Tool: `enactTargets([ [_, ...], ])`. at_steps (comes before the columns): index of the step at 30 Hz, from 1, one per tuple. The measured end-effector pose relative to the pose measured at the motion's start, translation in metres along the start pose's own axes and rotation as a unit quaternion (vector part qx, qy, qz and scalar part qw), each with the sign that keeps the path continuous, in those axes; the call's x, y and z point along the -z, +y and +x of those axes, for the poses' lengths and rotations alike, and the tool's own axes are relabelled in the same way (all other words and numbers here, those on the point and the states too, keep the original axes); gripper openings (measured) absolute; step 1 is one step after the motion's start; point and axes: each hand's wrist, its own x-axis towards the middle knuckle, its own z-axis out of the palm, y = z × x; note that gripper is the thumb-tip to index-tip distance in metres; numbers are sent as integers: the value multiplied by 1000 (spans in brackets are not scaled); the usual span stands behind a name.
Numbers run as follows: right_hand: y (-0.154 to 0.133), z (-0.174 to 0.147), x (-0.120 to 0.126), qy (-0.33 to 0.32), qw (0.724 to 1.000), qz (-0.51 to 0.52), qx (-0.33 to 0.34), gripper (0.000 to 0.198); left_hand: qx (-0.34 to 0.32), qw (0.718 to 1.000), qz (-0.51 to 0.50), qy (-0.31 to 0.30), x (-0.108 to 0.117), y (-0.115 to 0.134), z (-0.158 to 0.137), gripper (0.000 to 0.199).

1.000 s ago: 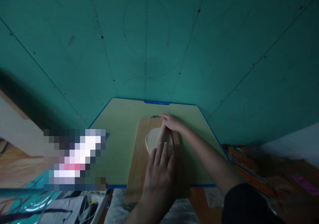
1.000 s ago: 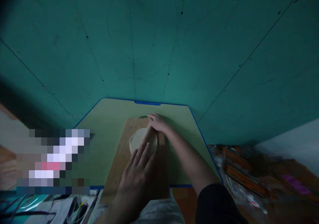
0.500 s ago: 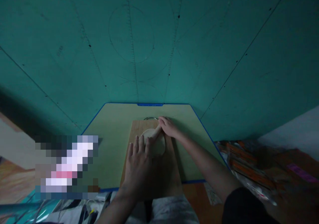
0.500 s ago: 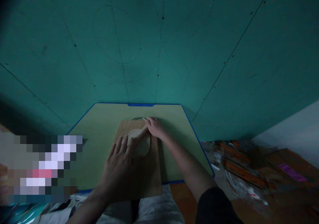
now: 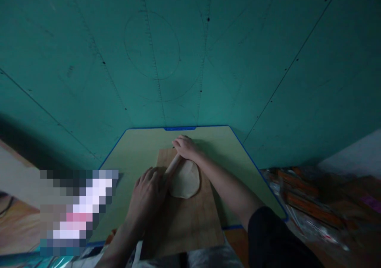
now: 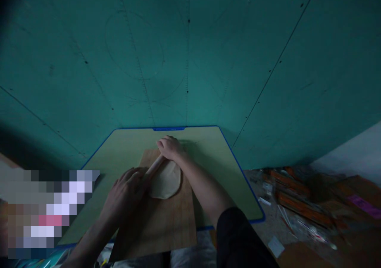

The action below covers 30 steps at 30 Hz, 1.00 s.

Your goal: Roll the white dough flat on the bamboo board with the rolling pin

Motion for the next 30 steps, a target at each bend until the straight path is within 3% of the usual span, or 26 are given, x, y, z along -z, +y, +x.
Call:
enactTargets([
  [5, 12, -39, 22, 22, 999, -27, 4, 33, -66, 997, -32, 24, -2, -11, -2, 27],
  [10, 15, -97, 30, 88, 995, -36, 14, 30, -183, 982, -54, -1, 5, -18, -1, 23],
  [16, 7, -151, 20, 93, 995, -47, -12, 28, -137, 991, 6, -8, -3, -13, 10, 39],
  [19, 8, -145, 22, 89, 993, -72, -34, 26, -109, 993, 48, -6, -9, -5, 26, 51],
  [30, 34, -68, 44, 74, 974, -104, -187, 20, -32, 997, 62, -31, -16, 5, 116, 47],
])
